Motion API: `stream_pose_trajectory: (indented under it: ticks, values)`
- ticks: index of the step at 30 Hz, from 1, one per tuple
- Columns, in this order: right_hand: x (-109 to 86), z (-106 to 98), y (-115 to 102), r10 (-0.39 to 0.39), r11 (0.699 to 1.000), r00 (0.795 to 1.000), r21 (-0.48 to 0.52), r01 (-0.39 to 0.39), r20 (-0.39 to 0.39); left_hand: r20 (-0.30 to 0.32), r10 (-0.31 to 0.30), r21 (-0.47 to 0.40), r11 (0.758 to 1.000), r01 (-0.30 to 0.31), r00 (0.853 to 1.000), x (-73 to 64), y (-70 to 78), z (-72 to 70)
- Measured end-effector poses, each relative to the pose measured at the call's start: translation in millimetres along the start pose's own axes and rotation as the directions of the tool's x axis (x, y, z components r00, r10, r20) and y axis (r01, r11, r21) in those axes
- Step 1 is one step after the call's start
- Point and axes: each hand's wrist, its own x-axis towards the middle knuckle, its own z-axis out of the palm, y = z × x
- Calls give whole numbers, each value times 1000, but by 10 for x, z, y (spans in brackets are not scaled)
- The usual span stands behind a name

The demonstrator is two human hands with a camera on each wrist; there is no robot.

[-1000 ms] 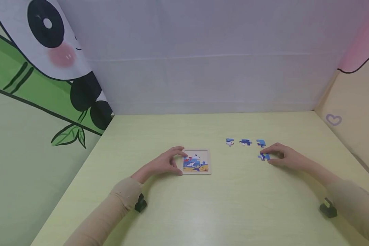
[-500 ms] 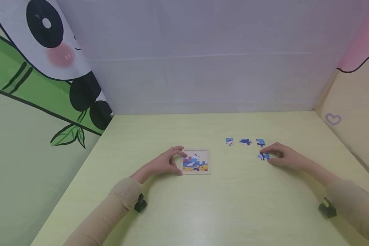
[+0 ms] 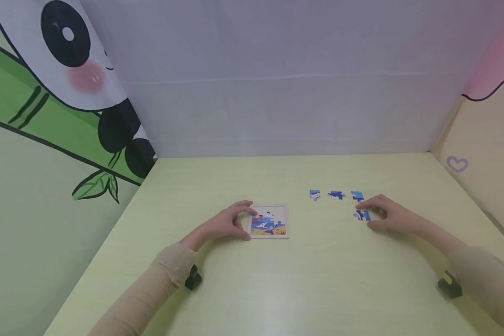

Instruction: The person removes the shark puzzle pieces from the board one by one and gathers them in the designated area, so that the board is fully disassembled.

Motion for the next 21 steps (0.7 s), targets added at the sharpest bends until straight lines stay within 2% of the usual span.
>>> stream_pose_trajectory:
  ticks: [5, 8, 12, 21]
  values:
    - [60, -17, -153, -49, 989, 998, -144, 44, -27, 0, -1, -2, 1000, 1, 1000, 5, -2, 2]
    - [113, -16, -321, -53, 982, 998, -186, 45, -36, -2, -6, 2, 1000, 6, 1000, 10, -4, 5]
    - [208, 14, -576, -58, 985, 997, -166, 50, -44, 0, -7, 5, 1000, 7, 1000, 11, -12, 5]
    - [512, 214, -970, -175, 980, 982, -108, 167, -68, 4, -11, 0, 1000, 11, 1000, -22, 31, -8]
